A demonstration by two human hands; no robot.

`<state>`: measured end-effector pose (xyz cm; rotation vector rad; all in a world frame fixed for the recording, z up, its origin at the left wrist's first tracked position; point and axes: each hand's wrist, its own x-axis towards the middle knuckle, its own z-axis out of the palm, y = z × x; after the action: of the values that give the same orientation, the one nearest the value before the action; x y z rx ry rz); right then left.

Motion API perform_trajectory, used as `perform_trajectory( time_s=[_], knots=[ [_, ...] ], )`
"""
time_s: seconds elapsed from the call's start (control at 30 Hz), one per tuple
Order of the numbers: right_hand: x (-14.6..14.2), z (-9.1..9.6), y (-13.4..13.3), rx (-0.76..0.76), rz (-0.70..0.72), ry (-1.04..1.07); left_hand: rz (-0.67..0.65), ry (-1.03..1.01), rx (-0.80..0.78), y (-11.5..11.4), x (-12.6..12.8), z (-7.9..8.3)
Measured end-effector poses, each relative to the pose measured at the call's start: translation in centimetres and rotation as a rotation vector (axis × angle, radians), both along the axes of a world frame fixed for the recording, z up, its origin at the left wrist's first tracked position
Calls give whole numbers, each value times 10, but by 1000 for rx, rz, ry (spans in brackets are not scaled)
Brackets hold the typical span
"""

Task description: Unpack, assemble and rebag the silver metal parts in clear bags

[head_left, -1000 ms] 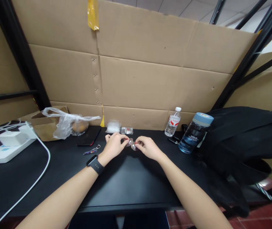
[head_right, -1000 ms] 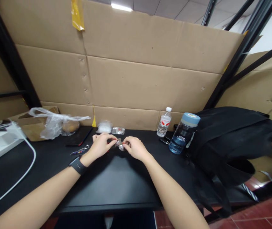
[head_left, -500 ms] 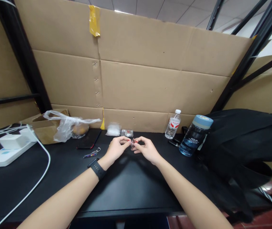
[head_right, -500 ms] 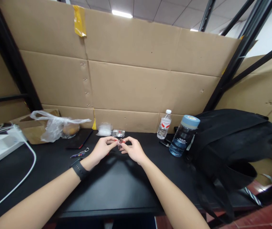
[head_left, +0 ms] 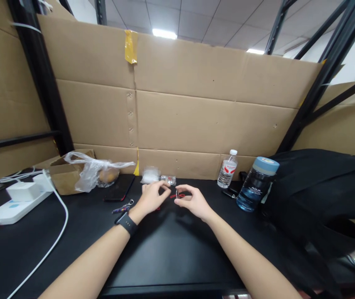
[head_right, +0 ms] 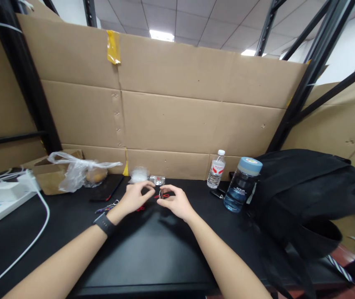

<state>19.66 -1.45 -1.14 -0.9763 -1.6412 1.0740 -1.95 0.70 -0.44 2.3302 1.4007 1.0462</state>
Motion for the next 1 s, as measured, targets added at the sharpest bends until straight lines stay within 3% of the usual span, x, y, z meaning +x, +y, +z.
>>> perform_trajectory(
  time_s=[0.1,0.27,0.43,0.6,0.77,0.9,1.0],
  knots=[
    [7,5,2,28,-51,-27,207,209,193,22,-32,-8],
    [16,13,2,-5,-89,-50,385,332,240,54,-70,-33],
    [20,15,3,5,-103,-35,449,300,317,61,-67,-41],
    [24,17,6,81,-124,-37,468,244,425,53,-61,-28],
    [30,21,6,109,-142,-48,351,171,415,27,-43,-3],
    [35,25,8,131,-162,-69,64,252,304,-2,-11,10],
    [40,28,8,173,-159,-130,-154,355,209,-21,11,10]
  ],
)
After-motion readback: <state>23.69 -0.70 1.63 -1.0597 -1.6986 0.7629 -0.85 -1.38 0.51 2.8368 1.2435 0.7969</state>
